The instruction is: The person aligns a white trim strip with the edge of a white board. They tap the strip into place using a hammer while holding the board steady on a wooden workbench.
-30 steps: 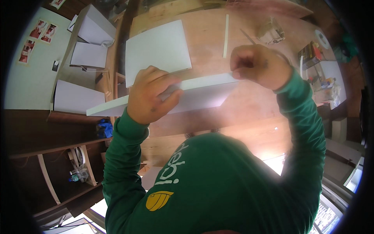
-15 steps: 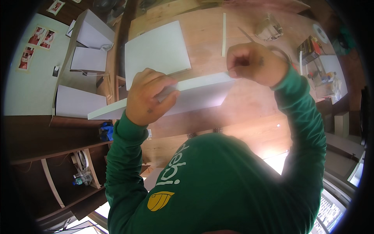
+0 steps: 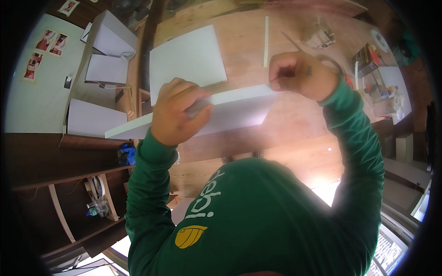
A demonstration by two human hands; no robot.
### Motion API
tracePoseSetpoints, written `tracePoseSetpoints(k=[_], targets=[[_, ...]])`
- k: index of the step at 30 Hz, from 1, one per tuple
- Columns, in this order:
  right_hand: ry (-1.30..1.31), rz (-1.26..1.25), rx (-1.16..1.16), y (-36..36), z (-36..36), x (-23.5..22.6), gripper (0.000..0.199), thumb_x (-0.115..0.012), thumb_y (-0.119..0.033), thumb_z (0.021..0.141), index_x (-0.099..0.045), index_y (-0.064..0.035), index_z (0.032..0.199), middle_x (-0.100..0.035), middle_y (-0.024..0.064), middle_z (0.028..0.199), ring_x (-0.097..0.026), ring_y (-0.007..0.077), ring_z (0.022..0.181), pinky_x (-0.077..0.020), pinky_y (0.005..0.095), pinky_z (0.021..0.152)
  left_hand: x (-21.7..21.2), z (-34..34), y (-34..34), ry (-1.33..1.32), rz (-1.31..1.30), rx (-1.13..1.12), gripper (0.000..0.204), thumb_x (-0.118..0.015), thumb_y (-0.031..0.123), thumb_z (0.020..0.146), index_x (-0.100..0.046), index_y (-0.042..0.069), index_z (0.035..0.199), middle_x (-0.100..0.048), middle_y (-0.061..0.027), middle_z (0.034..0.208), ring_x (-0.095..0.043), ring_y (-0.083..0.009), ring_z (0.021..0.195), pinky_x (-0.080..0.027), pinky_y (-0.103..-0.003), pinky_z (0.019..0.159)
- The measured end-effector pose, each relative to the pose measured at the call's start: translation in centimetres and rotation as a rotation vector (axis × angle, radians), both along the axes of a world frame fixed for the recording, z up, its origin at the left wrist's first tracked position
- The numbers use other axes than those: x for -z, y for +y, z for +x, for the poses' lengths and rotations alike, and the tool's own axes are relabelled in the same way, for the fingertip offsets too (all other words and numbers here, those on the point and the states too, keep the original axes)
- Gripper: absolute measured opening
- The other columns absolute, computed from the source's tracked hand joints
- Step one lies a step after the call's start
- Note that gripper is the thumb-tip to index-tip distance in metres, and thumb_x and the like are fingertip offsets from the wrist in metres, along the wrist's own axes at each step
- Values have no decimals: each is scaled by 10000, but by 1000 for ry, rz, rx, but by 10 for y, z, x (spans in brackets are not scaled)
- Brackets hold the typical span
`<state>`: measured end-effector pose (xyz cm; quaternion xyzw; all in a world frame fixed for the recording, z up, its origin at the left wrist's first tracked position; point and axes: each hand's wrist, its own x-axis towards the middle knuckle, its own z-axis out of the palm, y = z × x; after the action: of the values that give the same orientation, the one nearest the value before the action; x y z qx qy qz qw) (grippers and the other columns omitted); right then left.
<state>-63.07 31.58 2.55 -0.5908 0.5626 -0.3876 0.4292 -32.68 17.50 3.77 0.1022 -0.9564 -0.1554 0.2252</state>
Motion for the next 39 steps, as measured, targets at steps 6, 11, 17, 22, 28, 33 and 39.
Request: tracePoseSetpoints(k=[6,11,17,22,28,33,39], targets=[[-16,-11,40,2,-3,6,98,-759,-59,906,-684,-15,953,-671,26,800,-599,102,740,-495,278,672,0,-50,25,58,26,83,263,-784,127,797,-737,40,1041,-701,-106,922,-621,-318,873,-463,-404,798],[43,-106,-2,13,-7,4,178,-780,-27,867,-707,-28,1029,-641,17,859,-580,104,800,-492,283,696,20,-76,35,131,-37,44,191,-765,169,816,-726,81,980,-667,-61,836,-600,-310,790,-442,-428,713],[132,-274,-21,26,-15,9,263,-785,-6,833,-711,-53,1081,-632,10,871,-571,134,789,-489,290,709,20,-82,37,148,53,53,166,-784,145,803,-724,80,945,-657,-50,797,-593,-289,754,-434,-416,703],[125,-302,-43,29,-19,15,272,-767,-7,839,-710,-66,1099,-653,18,919,-587,151,810,-494,294,710,16,-79,37,65,25,26,223,-803,106,804,-750,36,1009,-730,-112,926,-634,-307,855,-500,-396,760],[144,-449,-10,26,-6,22,240,-757,-44,866,-694,-66,1097,-662,21,1004,-587,143,862,-493,293,733,19,-82,37,136,20,42,194,-795,120,793,-729,46,959,-707,-84,868,-606,-309,807,-464,-408,734],[14,-379,72,27,8,31,167,-719,-64,876,-680,-49,1038,-669,26,968,-596,155,862,-491,301,739,18,-82,39,133,54,38,185,-783,129,788,-717,45,939,-694,-76,838,-588,-319,774,-444,-420,711],[66,-360,100,24,9,27,160,-704,-70,860,-687,-39,1016,-670,46,924,-602,178,861,-496,327,742,8,-81,46,52,62,6,211,-793,87,820,-740,17,1012,-722,-122,952,-642,-304,878,-514,-383,768]])
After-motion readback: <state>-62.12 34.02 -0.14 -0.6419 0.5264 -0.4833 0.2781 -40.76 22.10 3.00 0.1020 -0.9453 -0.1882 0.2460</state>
